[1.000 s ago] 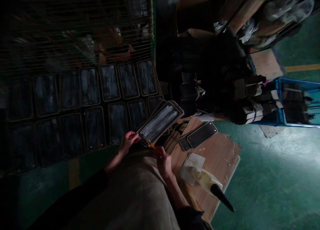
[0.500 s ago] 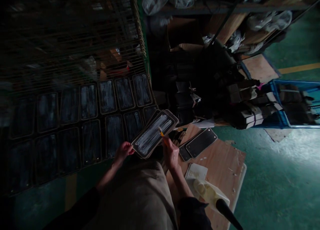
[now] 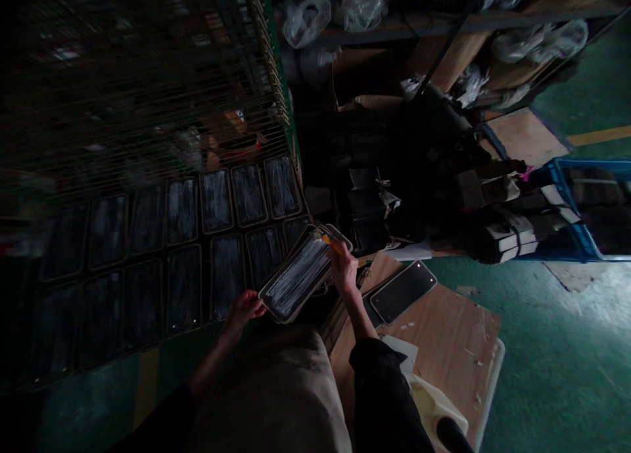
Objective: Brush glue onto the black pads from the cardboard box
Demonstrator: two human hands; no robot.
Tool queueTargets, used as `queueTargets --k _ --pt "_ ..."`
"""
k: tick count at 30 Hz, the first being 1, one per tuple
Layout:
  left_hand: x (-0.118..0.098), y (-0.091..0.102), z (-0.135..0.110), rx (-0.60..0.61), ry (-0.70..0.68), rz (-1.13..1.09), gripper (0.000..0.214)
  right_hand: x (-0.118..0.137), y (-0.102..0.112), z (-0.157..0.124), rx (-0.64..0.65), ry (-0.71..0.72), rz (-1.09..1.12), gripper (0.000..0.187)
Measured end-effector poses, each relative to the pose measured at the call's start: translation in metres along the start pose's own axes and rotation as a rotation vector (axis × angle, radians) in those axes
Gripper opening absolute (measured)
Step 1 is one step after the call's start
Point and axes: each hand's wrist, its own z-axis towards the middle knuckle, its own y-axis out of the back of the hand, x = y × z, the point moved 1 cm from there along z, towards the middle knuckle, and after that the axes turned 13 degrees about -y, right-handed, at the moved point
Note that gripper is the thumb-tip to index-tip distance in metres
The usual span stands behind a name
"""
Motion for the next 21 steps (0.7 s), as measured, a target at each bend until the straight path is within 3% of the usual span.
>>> queueTargets --k 5,12,15,21 --pt "-0.002 -0.003 -0.006 -0.02 0.01 -0.074 0.045 -0.01 0.007 -0.013 -0.061 -0.034 -0.013 0.033" --pt "-0.001 -0.004 -0.005 -0.029 0.038 -0.117 0.051 -0.022 0.013 -0.083 -0.166 -0.015 -0.258 0.031" --pt "-0.003 -0.004 -0.006 -0.031 0.059 -0.09 0.047 -0.021 0.002 -0.124 -0.056 0.014 -0.295 0.029" --pt "-0.008 -0.004 -0.009 0.008 0.039 -0.077 0.039 -0.001 -0.017 -0.199 0.317 -0.02 -0.184 0.024"
